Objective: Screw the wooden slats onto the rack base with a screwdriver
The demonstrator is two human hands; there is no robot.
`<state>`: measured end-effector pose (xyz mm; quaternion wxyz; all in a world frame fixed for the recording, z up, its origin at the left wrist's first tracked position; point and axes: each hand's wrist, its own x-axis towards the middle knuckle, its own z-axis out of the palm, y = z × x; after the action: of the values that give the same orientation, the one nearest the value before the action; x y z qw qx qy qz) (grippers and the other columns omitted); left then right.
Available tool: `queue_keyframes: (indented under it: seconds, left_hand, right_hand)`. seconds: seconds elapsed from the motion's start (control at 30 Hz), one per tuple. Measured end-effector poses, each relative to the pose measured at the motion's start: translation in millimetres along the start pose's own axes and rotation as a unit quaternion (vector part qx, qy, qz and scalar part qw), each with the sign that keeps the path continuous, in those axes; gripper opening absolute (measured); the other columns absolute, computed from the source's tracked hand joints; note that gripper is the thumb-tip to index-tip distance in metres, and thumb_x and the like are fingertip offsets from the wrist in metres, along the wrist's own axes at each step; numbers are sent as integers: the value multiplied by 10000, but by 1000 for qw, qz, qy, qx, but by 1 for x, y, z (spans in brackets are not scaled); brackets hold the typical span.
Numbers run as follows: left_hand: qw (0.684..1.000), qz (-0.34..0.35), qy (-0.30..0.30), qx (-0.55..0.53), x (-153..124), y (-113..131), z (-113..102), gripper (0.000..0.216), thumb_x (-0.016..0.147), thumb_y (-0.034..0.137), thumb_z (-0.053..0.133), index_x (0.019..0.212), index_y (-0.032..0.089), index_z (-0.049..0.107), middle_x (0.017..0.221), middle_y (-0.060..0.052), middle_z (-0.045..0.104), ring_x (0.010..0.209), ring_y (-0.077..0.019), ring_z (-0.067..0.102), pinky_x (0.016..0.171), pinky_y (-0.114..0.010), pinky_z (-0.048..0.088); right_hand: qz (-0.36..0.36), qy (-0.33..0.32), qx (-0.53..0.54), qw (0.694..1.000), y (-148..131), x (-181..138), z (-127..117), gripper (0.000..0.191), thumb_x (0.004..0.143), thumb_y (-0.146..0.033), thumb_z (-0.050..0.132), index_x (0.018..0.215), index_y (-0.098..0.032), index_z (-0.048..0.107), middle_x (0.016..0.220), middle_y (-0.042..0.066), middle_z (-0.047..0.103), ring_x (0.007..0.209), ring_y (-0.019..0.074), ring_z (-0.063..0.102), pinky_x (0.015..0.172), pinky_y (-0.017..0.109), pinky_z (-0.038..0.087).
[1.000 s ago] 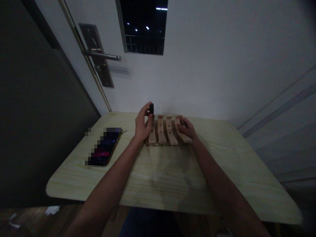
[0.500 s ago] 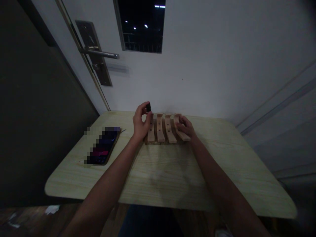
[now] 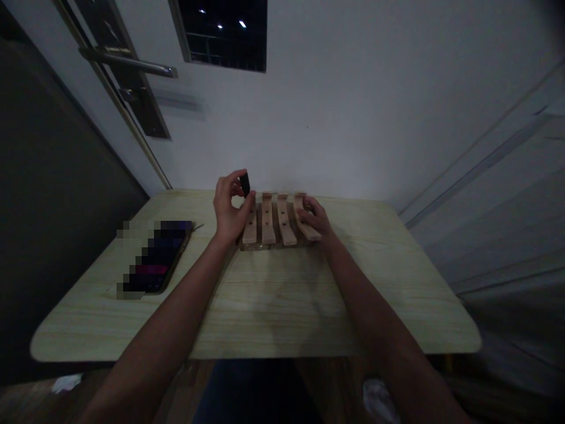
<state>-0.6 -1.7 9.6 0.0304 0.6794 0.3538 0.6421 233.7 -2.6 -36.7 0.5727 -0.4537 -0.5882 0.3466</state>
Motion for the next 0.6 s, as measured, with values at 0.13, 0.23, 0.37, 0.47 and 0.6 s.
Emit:
queue_keyframes:
  seconds: [0.13, 0.23, 0.37, 0.47, 0.6]
  left_hand:
    - [1000, 6, -15, 5, -1, 2, -1, 498, 835, 410, 583, 1281, 238, 446, 1082, -52, 580, 790, -119, 573, 734, -265, 522]
    - [999, 19, -47, -17, -2, 9, -2, 519, 876, 373, 518, 1353, 244, 361, 1128, -71, 591, 860, -136, 605, 777, -281, 533]
    - [997, 25, -69, -33, -1, 14, -2, 436, 900, 340, 483, 1321, 250, 408, 1164, -72, 570, 954, -151, 603, 801, -290, 536]
    - [999, 26, -35, -3, 1, 12, -2, 435, 844, 359, 586, 1252, 240, 494, 1130, -69, 551, 943, -157, 572, 758, -280, 534]
    - [999, 27, -12, 22, 2, 8, -3, 428, 828, 373, 614, 1222, 232, 526, 1061, -60, 552, 876, -146, 548, 737, -279, 525]
  right_hand:
    - [-12, -7, -4, 1000, 0, -1, 0, 496, 615, -568, 687, 967, -236, 578, 1073, 93, 654, 993, 234, 603, 883, 415, 491]
    - [-14, -10, 2, 1000, 1, -1, 0, 491, 635, -558, 681, 989, -233, 582, 1082, 97, 649, 1003, 242, 600, 888, 429, 487]
    - [-14, -12, 9, 1000, 2, -1, -1, 496, 620, -555, 701, 979, -235, 582, 1072, 93, 654, 985, 245, 611, 912, 448, 471]
    - [-19, -13, 6, 1000, 1, -1, -1, 512, 608, -580, 699, 968, -235, 579, 1064, 94, 659, 971, 242, 618, 914, 448, 470]
    - [-16, -11, 0, 1000, -1, -3, 1, 511, 615, -610, 679, 955, -243, 577, 1071, 91, 661, 979, 237, 617, 895, 436, 484]
